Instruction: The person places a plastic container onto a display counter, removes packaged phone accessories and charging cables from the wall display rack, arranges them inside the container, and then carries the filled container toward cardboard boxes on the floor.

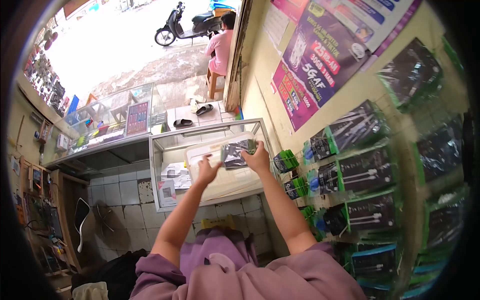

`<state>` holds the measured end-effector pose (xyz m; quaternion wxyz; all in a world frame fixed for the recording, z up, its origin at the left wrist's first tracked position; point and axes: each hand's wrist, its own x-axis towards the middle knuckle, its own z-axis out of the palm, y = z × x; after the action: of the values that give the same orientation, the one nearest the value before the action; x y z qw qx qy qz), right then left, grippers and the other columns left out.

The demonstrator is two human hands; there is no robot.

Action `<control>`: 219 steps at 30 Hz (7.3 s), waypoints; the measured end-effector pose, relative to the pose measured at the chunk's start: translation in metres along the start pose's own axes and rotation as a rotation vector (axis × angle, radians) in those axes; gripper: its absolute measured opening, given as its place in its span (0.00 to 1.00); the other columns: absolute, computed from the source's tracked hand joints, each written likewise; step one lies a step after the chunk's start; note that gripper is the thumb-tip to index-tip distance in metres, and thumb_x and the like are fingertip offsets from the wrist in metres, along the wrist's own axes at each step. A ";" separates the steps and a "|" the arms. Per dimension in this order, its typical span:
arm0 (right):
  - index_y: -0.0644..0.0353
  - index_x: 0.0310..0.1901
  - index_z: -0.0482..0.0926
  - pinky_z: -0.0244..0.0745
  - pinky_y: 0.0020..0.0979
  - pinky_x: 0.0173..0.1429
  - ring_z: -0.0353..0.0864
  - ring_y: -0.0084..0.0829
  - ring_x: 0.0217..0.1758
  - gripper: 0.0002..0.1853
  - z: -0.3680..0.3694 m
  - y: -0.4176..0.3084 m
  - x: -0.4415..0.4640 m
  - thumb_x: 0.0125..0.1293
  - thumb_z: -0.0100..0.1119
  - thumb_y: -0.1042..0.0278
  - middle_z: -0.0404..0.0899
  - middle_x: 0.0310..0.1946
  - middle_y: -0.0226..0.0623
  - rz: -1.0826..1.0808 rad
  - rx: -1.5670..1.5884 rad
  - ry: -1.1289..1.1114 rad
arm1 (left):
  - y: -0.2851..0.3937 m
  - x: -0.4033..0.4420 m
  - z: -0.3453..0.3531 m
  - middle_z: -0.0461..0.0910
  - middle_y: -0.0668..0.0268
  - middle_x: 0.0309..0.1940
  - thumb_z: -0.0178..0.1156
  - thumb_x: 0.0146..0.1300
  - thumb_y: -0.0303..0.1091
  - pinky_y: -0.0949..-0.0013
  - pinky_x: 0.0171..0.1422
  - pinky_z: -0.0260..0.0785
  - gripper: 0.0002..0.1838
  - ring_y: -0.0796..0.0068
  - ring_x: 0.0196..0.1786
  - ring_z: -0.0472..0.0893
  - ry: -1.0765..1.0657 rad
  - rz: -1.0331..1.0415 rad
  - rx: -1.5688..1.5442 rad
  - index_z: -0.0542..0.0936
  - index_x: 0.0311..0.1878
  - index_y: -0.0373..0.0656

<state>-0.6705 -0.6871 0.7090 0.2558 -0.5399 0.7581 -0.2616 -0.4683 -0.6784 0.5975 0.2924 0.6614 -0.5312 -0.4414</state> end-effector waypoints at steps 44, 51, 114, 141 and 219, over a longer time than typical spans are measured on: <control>0.62 0.47 0.75 0.76 0.31 0.42 0.81 0.34 0.43 0.12 -0.299 -0.201 -0.177 0.60 0.58 0.76 0.79 0.41 0.41 -0.795 0.304 0.740 | 0.410 -0.171 -0.078 0.75 0.67 0.34 0.51 0.70 0.32 0.74 0.41 0.67 0.09 0.80 0.38 0.73 -0.414 0.983 -0.702 0.73 0.45 0.36; 0.67 0.57 0.68 0.73 0.32 0.54 0.76 0.33 0.54 0.24 -0.451 -0.273 -0.137 0.58 0.60 0.73 0.74 0.51 0.45 -0.827 0.837 0.956 | 0.616 -0.204 -0.113 0.77 0.64 0.42 0.56 0.63 0.33 0.70 0.49 0.71 0.12 0.74 0.46 0.78 -0.493 1.236 -0.757 0.74 0.48 0.38; 0.70 0.53 0.71 0.75 0.29 0.48 0.81 0.28 0.43 0.38 -0.172 -0.234 -0.024 0.49 0.75 0.49 0.81 0.39 0.40 -0.648 0.775 0.223 | 0.280 -0.045 -0.189 0.78 0.63 0.40 0.51 0.70 0.25 0.74 0.39 0.74 0.26 0.78 0.41 0.78 -0.386 0.442 -1.133 0.58 0.68 0.53; 0.65 0.60 0.52 0.80 0.28 0.32 0.80 0.36 0.41 0.41 0.259 0.161 0.079 0.46 0.67 0.90 0.74 0.43 0.51 0.941 1.095 0.226 | -0.089 0.115 0.150 0.53 0.63 0.72 0.55 0.66 0.53 0.44 0.53 0.68 0.29 0.49 0.61 0.66 -0.236 -0.567 -0.830 0.60 0.68 0.67; 0.65 0.70 0.47 0.54 0.54 0.68 0.62 0.49 0.68 0.62 -0.599 -0.274 -0.183 0.42 0.75 0.40 0.64 0.62 0.58 -0.551 0.381 1.452 | 0.715 -0.258 -0.080 0.71 0.52 0.53 0.51 0.72 0.40 0.63 0.64 0.70 0.21 0.62 0.53 0.75 -1.291 0.856 -1.033 0.66 0.59 0.34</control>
<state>-0.8324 -0.5178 1.3510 -0.2877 -0.3496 0.5170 -0.7264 -0.7267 -0.6260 1.3152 0.3364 -0.1765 -0.5271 -0.7602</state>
